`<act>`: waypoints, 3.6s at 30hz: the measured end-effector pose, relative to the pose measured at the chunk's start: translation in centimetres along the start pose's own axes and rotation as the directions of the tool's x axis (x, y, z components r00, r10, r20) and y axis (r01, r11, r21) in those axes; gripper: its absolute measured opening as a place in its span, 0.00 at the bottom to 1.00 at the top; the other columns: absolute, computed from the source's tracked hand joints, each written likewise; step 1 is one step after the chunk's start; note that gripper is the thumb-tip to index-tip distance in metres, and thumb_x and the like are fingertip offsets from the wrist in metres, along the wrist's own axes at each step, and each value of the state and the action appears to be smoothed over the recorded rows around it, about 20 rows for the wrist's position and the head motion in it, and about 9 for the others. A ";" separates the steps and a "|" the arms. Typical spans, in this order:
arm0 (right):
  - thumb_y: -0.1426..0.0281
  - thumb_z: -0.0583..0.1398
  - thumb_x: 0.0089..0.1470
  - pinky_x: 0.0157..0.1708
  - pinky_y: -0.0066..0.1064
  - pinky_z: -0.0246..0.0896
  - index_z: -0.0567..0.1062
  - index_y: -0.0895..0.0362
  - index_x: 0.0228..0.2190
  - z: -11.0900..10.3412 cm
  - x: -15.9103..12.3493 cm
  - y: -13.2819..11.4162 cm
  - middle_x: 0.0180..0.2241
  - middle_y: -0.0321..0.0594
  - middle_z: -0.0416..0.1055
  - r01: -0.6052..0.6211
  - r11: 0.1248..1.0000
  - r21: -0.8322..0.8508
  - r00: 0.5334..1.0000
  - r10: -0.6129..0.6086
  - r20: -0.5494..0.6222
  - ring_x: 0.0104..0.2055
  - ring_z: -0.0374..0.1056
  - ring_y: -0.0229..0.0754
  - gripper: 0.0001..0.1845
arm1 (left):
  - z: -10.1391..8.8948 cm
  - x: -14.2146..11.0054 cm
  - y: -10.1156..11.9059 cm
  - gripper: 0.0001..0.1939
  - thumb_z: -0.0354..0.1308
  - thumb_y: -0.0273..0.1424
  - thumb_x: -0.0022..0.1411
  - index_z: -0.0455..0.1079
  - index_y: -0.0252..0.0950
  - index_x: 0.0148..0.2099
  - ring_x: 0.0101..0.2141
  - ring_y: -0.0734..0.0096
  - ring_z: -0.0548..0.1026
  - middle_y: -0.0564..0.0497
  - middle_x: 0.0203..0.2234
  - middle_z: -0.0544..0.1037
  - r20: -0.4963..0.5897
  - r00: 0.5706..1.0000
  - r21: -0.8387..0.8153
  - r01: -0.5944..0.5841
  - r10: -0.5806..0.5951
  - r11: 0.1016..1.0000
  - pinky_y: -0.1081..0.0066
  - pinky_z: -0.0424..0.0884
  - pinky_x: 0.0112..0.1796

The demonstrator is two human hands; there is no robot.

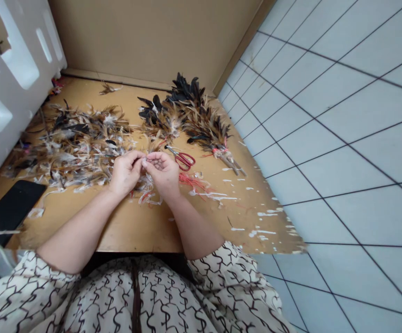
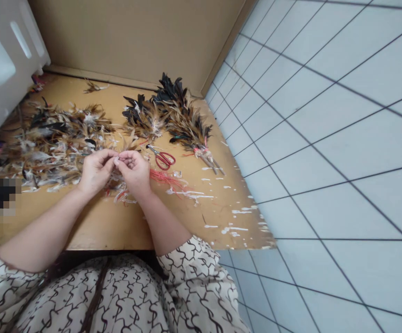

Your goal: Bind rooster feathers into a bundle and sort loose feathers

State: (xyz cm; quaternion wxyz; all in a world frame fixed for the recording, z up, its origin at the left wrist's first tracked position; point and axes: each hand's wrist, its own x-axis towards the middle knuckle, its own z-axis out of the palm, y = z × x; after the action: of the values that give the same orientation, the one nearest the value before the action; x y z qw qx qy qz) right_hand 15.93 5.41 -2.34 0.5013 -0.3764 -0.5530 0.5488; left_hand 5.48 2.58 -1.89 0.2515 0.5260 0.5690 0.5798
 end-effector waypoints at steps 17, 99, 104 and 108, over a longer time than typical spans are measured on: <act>0.61 0.66 0.36 0.31 0.29 0.66 0.67 0.55 0.24 -0.4 0.3 0.1 0.22 0.31 0.67 0.032 0.999 0.012 0.999 -0.032 0.032 0.25 0.64 0.32 0.16 | -0.7 0.2 0.3 0.06 0.56 0.25 0.48 0.73 0.38 0.24 0.25 0.73 0.69 0.53 0.20 0.74 0.052 0.995 0.018 -0.088 0.087 0.996 0.73 0.65 0.32; 0.77 0.51 0.47 0.32 0.31 0.60 0.63 0.54 0.23 -1.4 -0.1 -0.3 0.28 0.37 0.68 0.523 0.761 -0.384 0.852 -0.480 0.209 0.31 0.64 0.37 0.07 | -1.1 1.0 0.7 0.08 0.66 0.25 0.34 0.70 0.30 0.22 0.13 0.78 0.67 0.53 0.12 0.72 0.381 0.827 -0.437 0.554 -0.412 0.709 0.76 0.66 0.18; 0.76 0.52 0.48 0.32 0.32 0.60 0.63 0.54 0.23 -1.4 -0.2 -0.6 0.27 0.37 0.68 0.493 0.789 -0.368 0.869 -0.467 0.162 0.31 0.65 0.37 0.06 | -1.0 0.9 1.4 0.08 0.65 0.26 0.36 0.69 0.31 0.22 0.12 0.80 0.67 0.55 0.12 0.71 0.378 0.844 -0.392 0.517 -0.379 0.760 0.78 0.66 0.18; 0.75 0.52 0.48 0.33 0.32 0.61 0.64 0.54 0.23 -1.4 -0.2 -0.5 0.26 0.37 0.68 0.476 0.788 -0.391 0.876 -0.465 0.130 0.31 0.64 0.38 0.06 | -0.9 0.8 1.9 0.04 0.61 0.26 0.39 0.69 0.32 0.22 0.13 0.80 0.67 0.56 0.13 0.71 0.371 0.853 -0.358 0.497 -0.368 0.791 0.78 0.66 0.18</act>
State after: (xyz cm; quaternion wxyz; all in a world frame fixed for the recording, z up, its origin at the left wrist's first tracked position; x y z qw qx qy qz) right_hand 17.39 5.45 -2.04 0.5239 -0.3161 -0.7386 0.2830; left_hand 5.01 2.53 0.31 0.5694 0.3861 0.4868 0.5383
